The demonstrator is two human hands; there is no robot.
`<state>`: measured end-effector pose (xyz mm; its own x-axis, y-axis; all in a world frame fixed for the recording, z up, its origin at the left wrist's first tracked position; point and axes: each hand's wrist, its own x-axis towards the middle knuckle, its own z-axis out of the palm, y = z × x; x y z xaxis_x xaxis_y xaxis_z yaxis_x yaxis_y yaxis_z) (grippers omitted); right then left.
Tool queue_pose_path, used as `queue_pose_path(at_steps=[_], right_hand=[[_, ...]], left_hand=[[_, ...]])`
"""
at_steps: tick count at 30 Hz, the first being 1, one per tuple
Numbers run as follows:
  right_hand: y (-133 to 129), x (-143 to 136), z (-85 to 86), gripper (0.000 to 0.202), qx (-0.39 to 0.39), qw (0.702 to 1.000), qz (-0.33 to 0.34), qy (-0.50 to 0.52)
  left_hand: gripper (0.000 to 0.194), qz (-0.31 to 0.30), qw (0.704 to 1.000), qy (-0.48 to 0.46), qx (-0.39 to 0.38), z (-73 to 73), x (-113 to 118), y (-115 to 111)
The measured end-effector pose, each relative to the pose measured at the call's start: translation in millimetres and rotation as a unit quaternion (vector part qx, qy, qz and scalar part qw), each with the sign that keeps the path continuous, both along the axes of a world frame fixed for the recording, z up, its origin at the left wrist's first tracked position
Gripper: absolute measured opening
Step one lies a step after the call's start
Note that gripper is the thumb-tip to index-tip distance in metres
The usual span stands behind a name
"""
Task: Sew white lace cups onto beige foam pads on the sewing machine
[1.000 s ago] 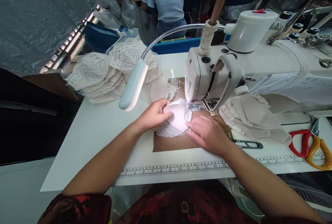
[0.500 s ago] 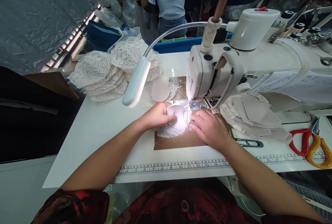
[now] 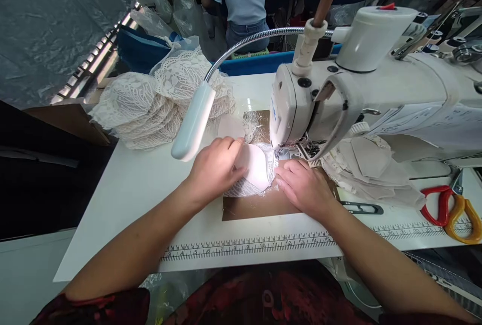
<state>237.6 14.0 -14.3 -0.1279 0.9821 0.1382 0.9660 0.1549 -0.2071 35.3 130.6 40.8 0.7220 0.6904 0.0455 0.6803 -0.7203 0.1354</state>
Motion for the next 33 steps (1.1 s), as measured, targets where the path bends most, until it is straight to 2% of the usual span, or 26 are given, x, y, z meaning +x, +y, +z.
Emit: queue_pose_path(at_steps=[2, 5, 7, 10, 12, 17, 23, 33], right_hand=[[0.0, -0.2, 0.5, 0.018, -0.002, 1.0, 0.006, -0.007], [0.3, 0.8, -0.7, 0.018, 0.01, 1.0, 0.018, -0.017], [0.5, 2.4, -2.4, 0.021, 0.027, 0.999, 0.029, -0.015], [0.3, 5.7, -4.8, 0.025, 0.039, 0.998, 0.039, 0.003], [0.0, 7.5, -5.8, 0.028, 0.035, 0.999, 0.029, 0.02], [1.0, 6.5, -5.8, 0.032, 0.019, 0.998, -0.036, 0.037], [5.3, 0.8, -3.2, 0.039, -0.01, 0.999, -0.023, -0.025], [6.1, -1.8, -5.1, 0.043, -0.042, 0.997, -0.048, -0.041]], left_hand=[[0.027, -0.107, 0.991, -0.038, 0.073, -3.5, 4.6, 0.4], [0.027, -0.285, 0.955, -0.066, 0.06, -22.2, 17.4, 5.8], [0.028, -0.325, 0.943, -0.062, 0.047, -38.1, 24.9, 10.4], [0.031, -0.319, 0.946, -0.048, 0.045, -54.8, 28.1, 14.4], [0.033, -0.319, 0.946, -0.038, 0.045, -58.6, 25.4, 14.4], [0.038, -0.324, 0.945, -0.011, 0.037, -56.1, 18.4, 10.8], [0.04, -0.337, 0.94, -0.037, 0.036, -57.4, 17.9, 12.2], [0.041, -0.319, 0.945, -0.034, 0.06, -56.8, 22.1, 10.8]])
